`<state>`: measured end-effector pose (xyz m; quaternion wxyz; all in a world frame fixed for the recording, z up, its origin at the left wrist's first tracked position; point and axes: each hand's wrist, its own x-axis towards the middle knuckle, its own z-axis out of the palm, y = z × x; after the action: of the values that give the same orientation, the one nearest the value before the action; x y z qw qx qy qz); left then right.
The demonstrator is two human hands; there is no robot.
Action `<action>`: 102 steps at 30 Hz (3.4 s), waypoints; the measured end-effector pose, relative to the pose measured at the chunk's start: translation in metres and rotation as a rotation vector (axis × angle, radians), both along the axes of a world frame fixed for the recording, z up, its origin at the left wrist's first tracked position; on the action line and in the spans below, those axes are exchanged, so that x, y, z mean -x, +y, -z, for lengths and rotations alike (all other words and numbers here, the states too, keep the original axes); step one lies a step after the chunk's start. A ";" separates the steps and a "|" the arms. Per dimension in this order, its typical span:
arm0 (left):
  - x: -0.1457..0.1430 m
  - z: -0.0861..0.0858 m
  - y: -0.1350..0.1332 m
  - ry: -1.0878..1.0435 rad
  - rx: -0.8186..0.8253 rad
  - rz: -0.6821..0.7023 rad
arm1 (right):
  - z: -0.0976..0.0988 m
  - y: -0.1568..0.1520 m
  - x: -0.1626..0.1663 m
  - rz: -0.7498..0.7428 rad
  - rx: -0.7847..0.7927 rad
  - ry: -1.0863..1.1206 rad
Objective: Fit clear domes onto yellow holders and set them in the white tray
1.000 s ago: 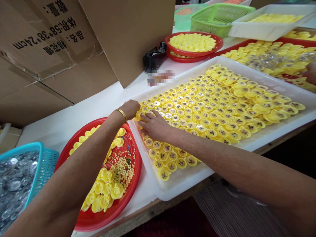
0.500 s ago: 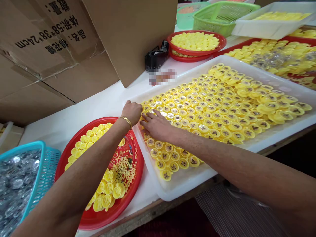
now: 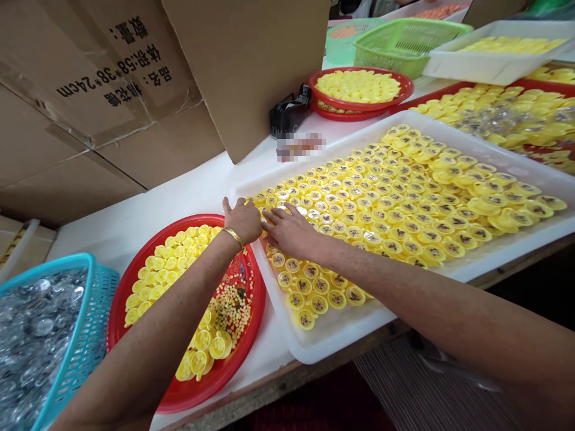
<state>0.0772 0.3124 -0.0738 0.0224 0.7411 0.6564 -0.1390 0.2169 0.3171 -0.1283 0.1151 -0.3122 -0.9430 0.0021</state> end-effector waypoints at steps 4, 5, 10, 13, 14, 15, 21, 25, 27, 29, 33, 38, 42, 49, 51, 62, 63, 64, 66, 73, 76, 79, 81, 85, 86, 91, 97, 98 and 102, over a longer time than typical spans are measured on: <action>0.006 0.003 -0.004 -0.065 -0.047 -0.016 | 0.001 0.000 -0.001 0.002 -0.004 -0.002; 0.008 0.003 -0.007 -0.084 -0.085 -0.011 | 0.001 0.000 -0.001 0.002 -0.006 -0.006; 0.020 -0.002 -0.025 -0.213 -0.314 -0.062 | 0.000 0.002 -0.001 -0.007 0.002 -0.003; 0.030 -0.007 -0.037 -0.329 -0.410 -0.127 | -0.001 0.003 -0.002 -0.008 -0.010 0.016; 0.034 -0.008 -0.041 -0.362 -0.437 -0.140 | -0.002 0.004 -0.002 -0.007 -0.017 0.022; 0.038 -0.009 -0.045 -0.391 -0.460 -0.151 | -0.002 0.005 -0.002 -0.007 -0.025 0.029; 0.058 -0.004 -0.068 -0.492 -0.465 -0.161 | -0.001 0.012 0.006 -0.008 -0.025 0.023; 0.065 0.002 -0.084 -0.511 -0.455 -0.179 | 0.005 0.014 0.011 -0.017 -0.013 0.000; 0.067 0.004 -0.090 -0.516 -0.435 -0.201 | 0.006 0.013 0.012 -0.011 -0.009 -0.007; 0.068 0.005 -0.095 -0.522 -0.414 -0.218 | 0.007 0.012 0.013 -0.005 0.001 -0.013; 0.068 0.004 -0.103 -0.561 -0.419 -0.221 | 0.007 0.010 0.012 0.010 0.033 -0.020; 0.073 0.003 -0.119 -0.635 -0.457 -0.195 | 0.006 0.005 0.007 0.028 0.090 -0.035; 0.086 0.011 -0.138 -0.683 -0.488 -0.204 | 0.007 -0.002 0.004 0.020 0.155 -0.065; 0.095 0.021 -0.162 -0.726 -0.434 -0.273 | 0.009 -0.002 0.008 0.040 0.183 -0.099; 0.096 0.020 -0.168 -0.737 -0.430 -0.294 | 0.006 -0.005 0.008 0.057 0.180 -0.104; 0.118 0.036 -0.200 -0.764 -0.401 -0.383 | 0.005 -0.049 -0.013 0.076 0.226 -0.144; 0.116 0.038 -0.200 -0.772 -0.404 -0.385 | 0.005 -0.049 -0.013 0.077 0.224 -0.143; 0.115 0.039 -0.200 -0.780 -0.409 -0.385 | 0.004 -0.049 -0.013 0.076 0.221 -0.140; 0.114 0.042 -0.201 -0.789 -0.416 -0.387 | 0.004 -0.049 -0.014 0.083 0.216 -0.131; 0.128 0.050 -0.214 -0.768 -0.387 -0.434 | 0.008 -0.060 -0.019 0.083 0.227 -0.112; 0.132 0.054 -0.215 -0.771 -0.379 -0.451 | 0.005 -0.060 -0.020 0.082 0.289 -0.121; 0.134 0.058 -0.216 -0.774 -0.369 -0.462 | 0.000 -0.049 -0.025 0.136 0.307 -0.112; 0.135 0.060 -0.217 -0.769 -0.369 -0.465 | -0.002 -0.038 -0.033 0.237 0.277 -0.102; 0.136 0.061 -0.218 -0.764 -0.359 -0.477 | 0.004 -0.020 -0.049 0.403 0.287 -0.144; 0.136 0.061 -0.218 -0.766 -0.363 -0.482 | 0.006 -0.017 -0.051 0.410 0.296 -0.152; 0.138 0.066 -0.217 -0.782 -0.371 -0.477 | 0.001 0.001 -0.062 0.443 0.271 -0.108; 0.148 0.085 -0.219 -0.780 -0.349 -0.465 | -0.001 0.030 -0.087 0.585 0.255 -0.080; 0.148 0.087 -0.219 -0.785 -0.351 -0.476 | 0.001 0.031 -0.089 0.588 0.259 -0.083; 0.142 0.089 -0.220 -0.801 -0.332 -0.500 | 0.004 0.035 -0.094 0.583 0.271 -0.091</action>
<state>-0.0652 0.0926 -0.1625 0.1873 0.5498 0.7671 0.2725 0.3104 0.3523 -0.1328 0.0260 -0.5812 -0.8093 0.0805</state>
